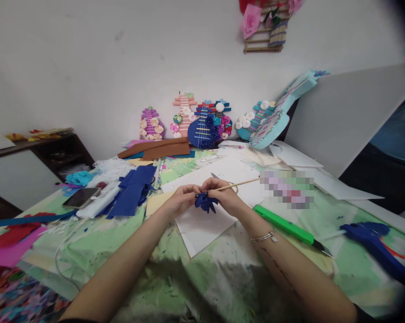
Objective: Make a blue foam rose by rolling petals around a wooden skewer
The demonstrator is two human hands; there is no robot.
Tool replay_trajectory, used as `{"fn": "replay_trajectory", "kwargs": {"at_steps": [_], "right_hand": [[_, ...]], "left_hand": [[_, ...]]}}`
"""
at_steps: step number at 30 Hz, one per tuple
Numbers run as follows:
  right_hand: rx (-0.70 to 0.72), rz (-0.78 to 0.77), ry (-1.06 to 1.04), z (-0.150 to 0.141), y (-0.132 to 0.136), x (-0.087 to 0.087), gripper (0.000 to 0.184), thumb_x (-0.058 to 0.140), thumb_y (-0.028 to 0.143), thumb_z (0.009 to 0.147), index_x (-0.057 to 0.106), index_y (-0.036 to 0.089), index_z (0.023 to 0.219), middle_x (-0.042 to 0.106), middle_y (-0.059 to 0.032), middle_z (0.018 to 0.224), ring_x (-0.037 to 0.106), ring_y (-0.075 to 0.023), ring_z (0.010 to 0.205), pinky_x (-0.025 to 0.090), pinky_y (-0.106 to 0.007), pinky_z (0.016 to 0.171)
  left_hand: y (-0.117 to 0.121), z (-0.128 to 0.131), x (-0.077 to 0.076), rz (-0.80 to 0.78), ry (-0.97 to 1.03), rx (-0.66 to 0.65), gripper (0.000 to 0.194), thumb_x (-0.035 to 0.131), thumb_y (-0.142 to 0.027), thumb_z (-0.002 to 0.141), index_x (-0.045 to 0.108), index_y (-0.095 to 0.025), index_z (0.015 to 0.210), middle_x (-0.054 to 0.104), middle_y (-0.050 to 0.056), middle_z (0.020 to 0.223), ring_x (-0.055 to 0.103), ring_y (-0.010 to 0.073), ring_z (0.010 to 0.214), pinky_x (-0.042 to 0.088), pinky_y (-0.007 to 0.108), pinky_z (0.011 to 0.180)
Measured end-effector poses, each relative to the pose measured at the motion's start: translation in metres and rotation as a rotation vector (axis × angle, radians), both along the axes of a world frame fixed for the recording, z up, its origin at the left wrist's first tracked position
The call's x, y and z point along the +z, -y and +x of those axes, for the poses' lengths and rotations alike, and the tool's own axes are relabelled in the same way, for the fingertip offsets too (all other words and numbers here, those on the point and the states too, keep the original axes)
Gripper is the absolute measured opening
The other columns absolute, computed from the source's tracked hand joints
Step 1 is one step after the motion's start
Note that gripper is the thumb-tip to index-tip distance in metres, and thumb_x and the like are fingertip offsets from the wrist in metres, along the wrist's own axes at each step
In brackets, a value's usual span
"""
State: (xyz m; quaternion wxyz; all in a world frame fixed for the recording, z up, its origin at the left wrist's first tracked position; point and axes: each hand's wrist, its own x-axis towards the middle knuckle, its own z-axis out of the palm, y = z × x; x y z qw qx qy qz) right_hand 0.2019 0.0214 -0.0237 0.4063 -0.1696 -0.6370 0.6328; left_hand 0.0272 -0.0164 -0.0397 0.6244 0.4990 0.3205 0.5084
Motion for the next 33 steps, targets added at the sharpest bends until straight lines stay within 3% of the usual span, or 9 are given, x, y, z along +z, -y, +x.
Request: {"fn": "replay_trajectory", "kwargs": {"at_steps": [33], "right_hand": [[0.006,0.000,0.005,-0.0001,0.0010,0.0008,0.016,0.055,0.013,0.061,0.061,0.016,0.075,0.058,0.0016,0.070,0.052,-0.0092,0.062,0.040,-0.022,0.058]], "left_hand": [[0.0003,-0.0004,-0.0011,0.007,0.004,0.001,0.015,0.072,-0.020,0.068,0.062,-0.011,0.073,0.062,0.005,0.073,0.057,0.0143,0.066,0.042,0.026,0.065]]}}
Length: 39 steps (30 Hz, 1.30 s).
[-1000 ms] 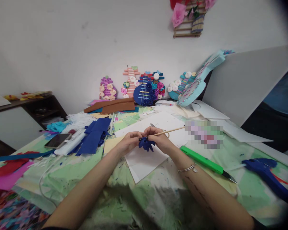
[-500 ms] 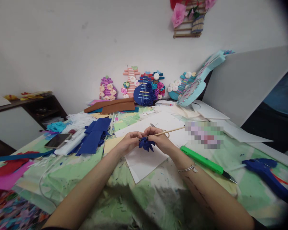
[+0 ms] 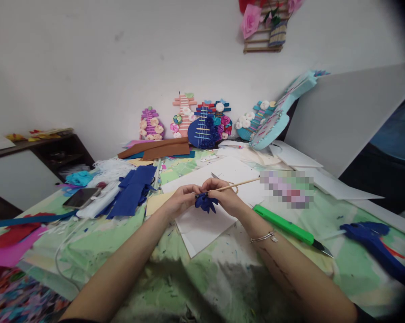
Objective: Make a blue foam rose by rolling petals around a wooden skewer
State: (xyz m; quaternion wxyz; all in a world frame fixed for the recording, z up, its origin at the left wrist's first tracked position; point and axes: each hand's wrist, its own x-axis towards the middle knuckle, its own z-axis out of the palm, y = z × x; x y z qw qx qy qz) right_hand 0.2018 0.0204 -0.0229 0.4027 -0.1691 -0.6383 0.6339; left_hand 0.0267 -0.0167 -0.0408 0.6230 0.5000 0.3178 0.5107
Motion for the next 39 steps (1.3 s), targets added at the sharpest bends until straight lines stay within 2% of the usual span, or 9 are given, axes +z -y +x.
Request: {"fn": "replay_trajectory", "kwargs": {"at_steps": [31,39], "right_hand": [[0.018,0.018,-0.007,0.001,-0.001,-0.001,0.016,0.055,0.012,0.063,0.062,0.016,0.076,0.059,0.0017,0.070,0.053,-0.0084,0.061,0.041,-0.021,0.058],[-0.008,-0.032,-0.022,0.000,-0.002,-0.001,0.017,0.053,0.011,0.060,0.062,0.016,0.074,0.060,0.0020,0.068,0.053,-0.0088,0.061,0.040,-0.021,0.055]], "left_hand": [[0.000,-0.001,0.000,-0.023,0.014,-0.001,0.015,0.073,-0.020,0.066,0.063,-0.011,0.072,0.062,0.005,0.072,0.058,0.0144,0.065,0.041,0.026,0.064],[0.000,0.010,0.000,-0.096,0.057,0.038,0.017,0.073,-0.016,0.063,0.066,-0.010,0.077,0.065,0.005,0.069,0.059,0.0148,0.063,0.043,0.028,0.065]]}}
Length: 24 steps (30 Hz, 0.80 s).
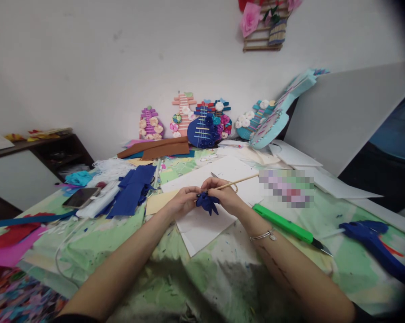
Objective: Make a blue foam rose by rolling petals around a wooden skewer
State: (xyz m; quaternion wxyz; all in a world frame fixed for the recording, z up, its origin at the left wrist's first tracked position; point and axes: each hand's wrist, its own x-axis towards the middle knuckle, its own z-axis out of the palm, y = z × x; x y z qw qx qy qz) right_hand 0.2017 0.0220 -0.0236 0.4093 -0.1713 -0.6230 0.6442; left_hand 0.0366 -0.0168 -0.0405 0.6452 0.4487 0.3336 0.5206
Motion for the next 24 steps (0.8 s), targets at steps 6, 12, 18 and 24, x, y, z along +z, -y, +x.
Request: {"fn": "replay_trajectory", "kwargs": {"at_steps": [6,12,18,24], "right_hand": [[-0.012,-0.007,-0.007,-0.0004,0.0004,0.0013,0.017,0.053,0.012,0.059,0.062,0.016,0.073,0.060,0.0026,0.068,0.053,-0.0085,0.061,0.040,-0.021,0.057],[-0.002,0.001,-0.003,0.0000,0.0006,0.0017,0.017,0.055,0.013,0.059,0.062,0.015,0.074,0.061,0.0024,0.069,0.053,-0.0084,0.061,0.039,-0.021,0.057],[-0.001,0.003,0.002,-0.0002,0.0008,0.0019,0.016,0.056,0.014,0.059,0.061,0.015,0.075,0.061,0.0020,0.069,0.053,-0.0084,0.061,0.039,-0.021,0.057],[0.003,0.010,0.003,-0.0004,0.0008,0.0022,0.016,0.056,0.014,0.059,0.061,0.015,0.075,0.061,0.0019,0.069,0.054,-0.0086,0.061,0.040,-0.021,0.057]], "left_hand": [[-0.0014,-0.0005,-0.0010,-0.016,0.013,0.023,0.016,0.074,-0.014,0.061,0.066,-0.010,0.074,0.064,0.005,0.067,0.059,0.0143,0.062,0.042,0.027,0.063],[-0.0023,-0.0019,-0.0018,-0.025,0.008,0.031,0.018,0.075,-0.014,0.059,0.066,-0.009,0.074,0.064,0.004,0.065,0.058,0.0129,0.059,0.041,0.025,0.060],[-0.0019,-0.0008,-0.0005,-0.030,0.002,0.036,0.019,0.075,-0.015,0.058,0.067,-0.008,0.073,0.064,0.005,0.066,0.058,0.0134,0.061,0.042,0.026,0.063],[-0.0016,-0.0011,-0.0006,-0.036,-0.009,0.037,0.021,0.076,-0.017,0.059,0.068,-0.008,0.076,0.065,0.006,0.066,0.059,0.0139,0.060,0.043,0.027,0.063]]}}
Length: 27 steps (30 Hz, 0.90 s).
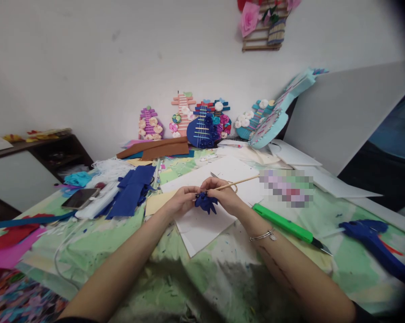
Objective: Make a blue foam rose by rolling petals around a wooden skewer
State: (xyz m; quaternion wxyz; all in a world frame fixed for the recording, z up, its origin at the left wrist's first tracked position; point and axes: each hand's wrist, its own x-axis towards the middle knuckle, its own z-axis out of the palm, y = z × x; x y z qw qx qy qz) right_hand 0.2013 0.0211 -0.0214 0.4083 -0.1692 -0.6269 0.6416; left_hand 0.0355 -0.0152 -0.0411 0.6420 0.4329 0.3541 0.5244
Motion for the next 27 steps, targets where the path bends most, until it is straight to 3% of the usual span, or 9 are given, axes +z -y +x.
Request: {"fn": "replay_trajectory", "kwargs": {"at_steps": [27], "right_hand": [[0.008,0.022,0.011,0.0012,0.0009,0.0006,0.017,0.054,0.012,0.060,0.060,0.015,0.076,0.061,0.0017,0.070,0.054,-0.0083,0.062,0.040,-0.020,0.057]], "left_hand": [[0.0001,-0.0006,-0.0003,0.005,-0.019,-0.016,0.024,0.077,-0.020,0.060,0.068,-0.007,0.078,0.065,0.006,0.067,0.057,0.0133,0.060,0.042,0.026,0.063]]}}
